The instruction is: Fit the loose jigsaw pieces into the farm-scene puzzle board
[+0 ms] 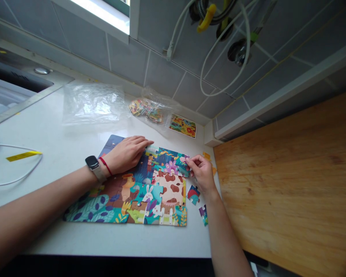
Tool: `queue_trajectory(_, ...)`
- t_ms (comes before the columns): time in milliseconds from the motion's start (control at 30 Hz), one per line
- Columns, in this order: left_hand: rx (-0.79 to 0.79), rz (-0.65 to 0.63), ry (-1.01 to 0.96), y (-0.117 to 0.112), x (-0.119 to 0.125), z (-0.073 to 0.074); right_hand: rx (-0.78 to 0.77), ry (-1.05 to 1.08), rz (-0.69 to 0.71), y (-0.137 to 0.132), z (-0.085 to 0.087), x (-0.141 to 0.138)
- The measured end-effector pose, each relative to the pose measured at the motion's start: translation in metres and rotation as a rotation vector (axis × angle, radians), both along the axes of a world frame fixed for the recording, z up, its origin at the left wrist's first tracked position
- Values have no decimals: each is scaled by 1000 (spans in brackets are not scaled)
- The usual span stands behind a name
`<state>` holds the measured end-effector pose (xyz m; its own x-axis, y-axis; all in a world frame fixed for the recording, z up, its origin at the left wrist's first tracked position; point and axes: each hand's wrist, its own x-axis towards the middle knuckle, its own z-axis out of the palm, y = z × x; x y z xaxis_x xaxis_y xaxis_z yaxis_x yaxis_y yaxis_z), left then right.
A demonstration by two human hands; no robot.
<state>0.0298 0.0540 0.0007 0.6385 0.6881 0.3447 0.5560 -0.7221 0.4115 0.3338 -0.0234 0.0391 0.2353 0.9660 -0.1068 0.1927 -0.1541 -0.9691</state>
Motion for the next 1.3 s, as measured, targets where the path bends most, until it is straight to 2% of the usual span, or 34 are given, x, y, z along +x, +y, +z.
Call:
queue_trajectory(267,-51,3,-6,3,-1,2,-48,85,97,-1,-6,-15)
queue_trajectory(500,-32,21,-22,2,0,4,-103,212,189,11,3,-52)
queue_trajectory(633,-20,-69,-107,-2,2,8,-42,188,208,19,2,-66)
queue_trajectory(800,-33,-156,-168,-4,3,16,-36,192,215,12,-3,-64)
queue_trajectory(1100,-101,-360,-117,-7,5,24,-94,137,320,1,-7,-55)
queue_trajectory(1200,-111,-388,-109,-9,6,29,-4,26,292,2,-6,-54)
queue_trajectory(1300,-115,-417,-95,-12,7,33,152,-80,179,5,-6,-51)
